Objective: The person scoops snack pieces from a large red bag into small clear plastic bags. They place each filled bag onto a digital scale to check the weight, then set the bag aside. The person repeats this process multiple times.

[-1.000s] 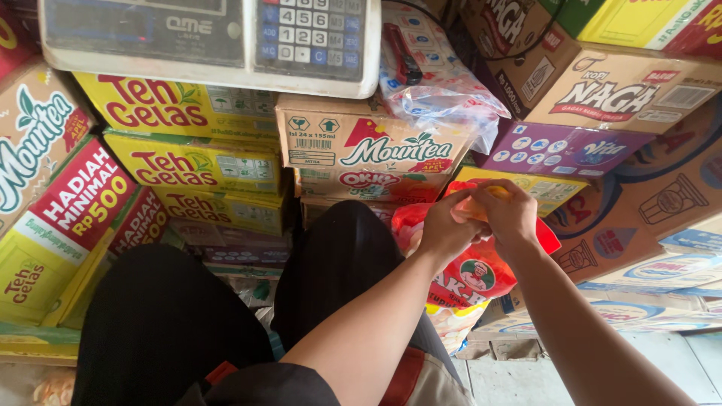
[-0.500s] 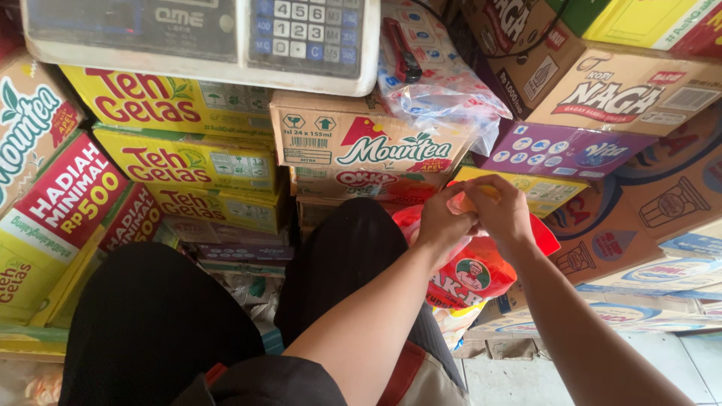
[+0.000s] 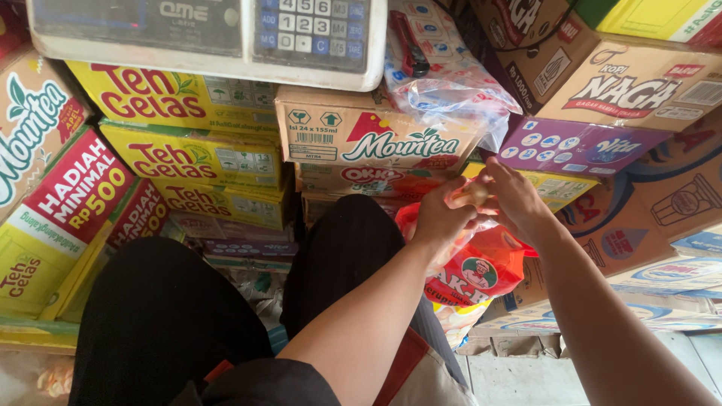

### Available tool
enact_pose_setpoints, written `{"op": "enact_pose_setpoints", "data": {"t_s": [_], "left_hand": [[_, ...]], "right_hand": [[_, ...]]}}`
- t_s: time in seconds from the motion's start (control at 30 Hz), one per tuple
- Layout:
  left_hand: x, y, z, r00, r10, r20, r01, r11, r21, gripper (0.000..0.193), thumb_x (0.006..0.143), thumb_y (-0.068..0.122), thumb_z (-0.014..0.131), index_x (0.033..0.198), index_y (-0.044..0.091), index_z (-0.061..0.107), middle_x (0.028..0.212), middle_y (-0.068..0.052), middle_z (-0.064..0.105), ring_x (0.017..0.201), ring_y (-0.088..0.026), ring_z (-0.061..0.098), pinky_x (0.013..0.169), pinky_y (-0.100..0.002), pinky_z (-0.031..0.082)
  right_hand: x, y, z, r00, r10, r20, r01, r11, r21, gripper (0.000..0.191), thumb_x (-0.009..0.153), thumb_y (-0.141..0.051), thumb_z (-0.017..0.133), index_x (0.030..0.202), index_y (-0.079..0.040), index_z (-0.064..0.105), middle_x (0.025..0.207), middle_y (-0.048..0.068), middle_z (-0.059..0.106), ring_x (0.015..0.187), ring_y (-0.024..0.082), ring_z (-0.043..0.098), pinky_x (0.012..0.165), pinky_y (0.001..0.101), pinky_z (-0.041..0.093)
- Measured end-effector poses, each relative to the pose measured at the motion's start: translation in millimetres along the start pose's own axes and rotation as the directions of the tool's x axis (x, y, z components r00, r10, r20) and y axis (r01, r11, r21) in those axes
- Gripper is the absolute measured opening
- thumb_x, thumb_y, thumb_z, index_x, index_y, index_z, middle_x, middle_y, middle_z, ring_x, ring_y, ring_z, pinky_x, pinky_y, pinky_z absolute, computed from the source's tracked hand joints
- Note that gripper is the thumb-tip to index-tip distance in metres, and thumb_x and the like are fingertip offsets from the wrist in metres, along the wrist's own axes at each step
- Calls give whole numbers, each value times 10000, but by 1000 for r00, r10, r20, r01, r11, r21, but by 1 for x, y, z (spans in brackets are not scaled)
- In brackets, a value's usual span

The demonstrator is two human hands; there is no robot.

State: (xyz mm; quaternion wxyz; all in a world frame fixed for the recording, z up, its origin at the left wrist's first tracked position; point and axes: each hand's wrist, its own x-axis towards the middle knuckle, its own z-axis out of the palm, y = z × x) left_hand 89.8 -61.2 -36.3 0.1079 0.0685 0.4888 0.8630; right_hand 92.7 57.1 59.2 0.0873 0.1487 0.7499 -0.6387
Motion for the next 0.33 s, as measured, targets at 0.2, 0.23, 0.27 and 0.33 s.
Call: {"op": "enact_pose_setpoints", "data": {"t_s": [0.2,0.23,0.27,0.33], "left_hand": [[10,-3,-5,997,60,54,-57,998,-40,680,790,-105,635,1450,-95,474,1392,-224,568,891,-242,737,715,-286,632],[11,-3,-5,997,51,52,-49,998,-35,684,788,-101,636,1453,-92,472,1404,-235,561,888,-248,740,715,-287,630],[11,-3,-6,998,41,50,-40,999,-29,689,787,-97,636,1455,-89,471,1416,-246,555,886,-254,743,715,-288,628],[12,-2,-6,998,37,51,-36,999,-17,696,786,-89,632,1461,-85,462,1458,-245,530,901,-284,747,717,-289,628]], "right_hand": [[11,4,-1,998,-30,-62,23,994,-105,299,1045,-351,459,1224,-118,514,1072,115,659,881,245,681,692,389,567],[14,6,-4,998,-38,-57,30,991,-127,284,1041,-335,469,1226,-127,528,1082,109,661,891,237,678,697,375,558],[16,8,-7,998,-38,-49,30,987,-155,276,1034,-308,481,1222,-114,537,1099,119,671,916,241,689,698,369,553],[22,11,-15,999,-37,-34,29,977,-211,260,1020,-255,505,1213,-87,556,1133,139,692,966,249,710,699,357,544]]}}
